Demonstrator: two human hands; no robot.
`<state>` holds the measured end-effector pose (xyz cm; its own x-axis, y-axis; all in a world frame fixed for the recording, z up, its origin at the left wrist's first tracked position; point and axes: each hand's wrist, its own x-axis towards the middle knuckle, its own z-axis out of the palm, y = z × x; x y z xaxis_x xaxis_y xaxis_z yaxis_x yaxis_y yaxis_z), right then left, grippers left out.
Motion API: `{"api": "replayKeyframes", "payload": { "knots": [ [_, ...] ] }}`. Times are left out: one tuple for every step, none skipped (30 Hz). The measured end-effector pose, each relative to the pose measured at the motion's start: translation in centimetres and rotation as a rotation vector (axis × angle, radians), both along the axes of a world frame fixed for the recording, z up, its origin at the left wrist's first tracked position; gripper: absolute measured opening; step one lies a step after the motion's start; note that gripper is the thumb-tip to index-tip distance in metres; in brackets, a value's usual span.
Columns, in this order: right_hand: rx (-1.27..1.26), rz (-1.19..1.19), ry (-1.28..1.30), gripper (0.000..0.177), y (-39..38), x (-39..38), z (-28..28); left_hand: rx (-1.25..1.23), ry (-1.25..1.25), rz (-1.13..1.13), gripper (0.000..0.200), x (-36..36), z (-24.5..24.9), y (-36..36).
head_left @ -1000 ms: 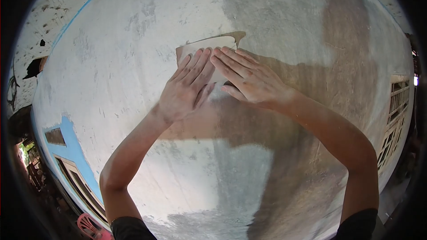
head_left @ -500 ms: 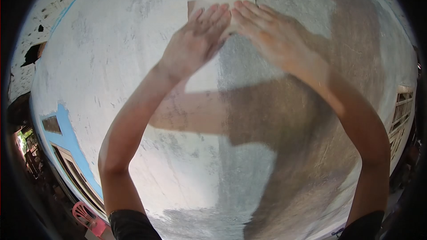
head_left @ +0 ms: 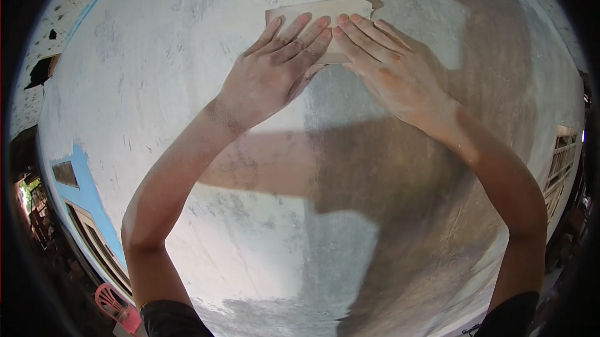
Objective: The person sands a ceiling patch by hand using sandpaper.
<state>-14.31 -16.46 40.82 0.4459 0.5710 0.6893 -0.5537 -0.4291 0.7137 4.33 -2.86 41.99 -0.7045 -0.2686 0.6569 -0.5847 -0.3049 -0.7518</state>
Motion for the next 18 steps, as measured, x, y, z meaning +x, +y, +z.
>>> {"api": "replayKeyframes", "payload": {
  "knots": [
    [0.05, 0.03, 0.025, 0.037, 0.3, -0.1, -0.2, 0.017, 0.011, -0.006, 0.042, 0.0, 0.5, 0.0],
    [0.024, 0.036, -0.012, 0.037, 0.1, 0.1, 0.8, 0.036, 0.022, -0.012, 0.042, 0.1, 1.2, 0.0],
    [0.0, 0.04, -0.046, 0.038, -0.2, 0.6, 2.7, -0.03, -0.048, 0.049, 0.04, 0.2, 2.9, -0.3],
    [-0.02, 0.046, -0.076, 0.039, -0.4, 1.0, 4.1, -0.062, -0.006, 0.051, 0.04, 0.1, 4.3, -0.3],
    [-0.011, 0.029, -0.067, 0.04, -0.5, 1.0, 5.2, -0.094, 0.035, 0.054, 0.04, -0.2, 5.6, -0.1],
    [-0.001, 0.012, -0.058, 0.04, -0.1, 0.7, 6.3, -0.126, 0.076, 0.058, 0.04, -0.4, 6.3, -0.1],
    [0.009, -0.004, -0.047, 0.041, 0.1, 0.5, 6.8, -0.119, 0.085, 0.046, 0.041, -0.2, 6.4, -0.3],
    [-0.019, -0.039, -0.046, 0.041, -0.3, 0.6, 6.2, -0.102, 0.045, 0.048, 0.041, 0.1, 5.7, -0.6],
    [-0.049, -0.073, -0.048, 0.041, -0.7, 0.6, 5.0, -0.086, 0.003, 0.05, 0.041, 0.4, 4.4, -0.8],
    [-0.085, -0.109, -0.056, 0.041, -0.9, 0.5, 3.9, -0.077, -0.045, 0.051, 0.042, 0.5, 3.1, -0.8],
    [-0.021, -0.059, -0.023, 0.041, -0.8, 0.3, 2.5, -0.048, -0.039, 0.041, 0.042, 0.3, 1.4, -0.4],
    [0.046, -0.011, 0.009, 0.041, -0.5, -0.1, 0.6, -0.016, -0.009, 0.027, 0.042, 0.1, 0.6, -0.1],
    [0.115, 0.038, 0.04, 0.041, -0.4, -0.3, -0.2, 0.018, 0.02, 0.012, 0.043, 0.1, 0.1, 0.0],
    [0.066, 0.026, 0.033, 0.04, -0.4, -0.2, 0.2, 0.054, 0.05, -0.001, 0.043, 0.1, 0.0, 0.2],
    [0.017, 0.012, 0.027, 0.039, -0.5, 0.0, 1.3, 0.042, 0.008, 0.007, 0.043, 0.4, 1.0, 0.2],
    [-0.036, -0.003, 0.021, 0.038, -0.6, 0.2, 2.7, 0.026, -0.032, 0.014, 0.043, 0.6, 2.9, 0.2],
    [-0.021, -0.001, 0.011, 0.038, -0.5, 0.2, 4.0, 0.018, -0.071, 0.021, 0.043, 0.7, 4.5, 0.1],
    [-0.006, 0.002, 0.004, 0.038, -0.3, 0.1, 5.6, 0.004, -0.041, 0.035, 0.043, 0.4, 5.5, 0.1]
  ]
}}
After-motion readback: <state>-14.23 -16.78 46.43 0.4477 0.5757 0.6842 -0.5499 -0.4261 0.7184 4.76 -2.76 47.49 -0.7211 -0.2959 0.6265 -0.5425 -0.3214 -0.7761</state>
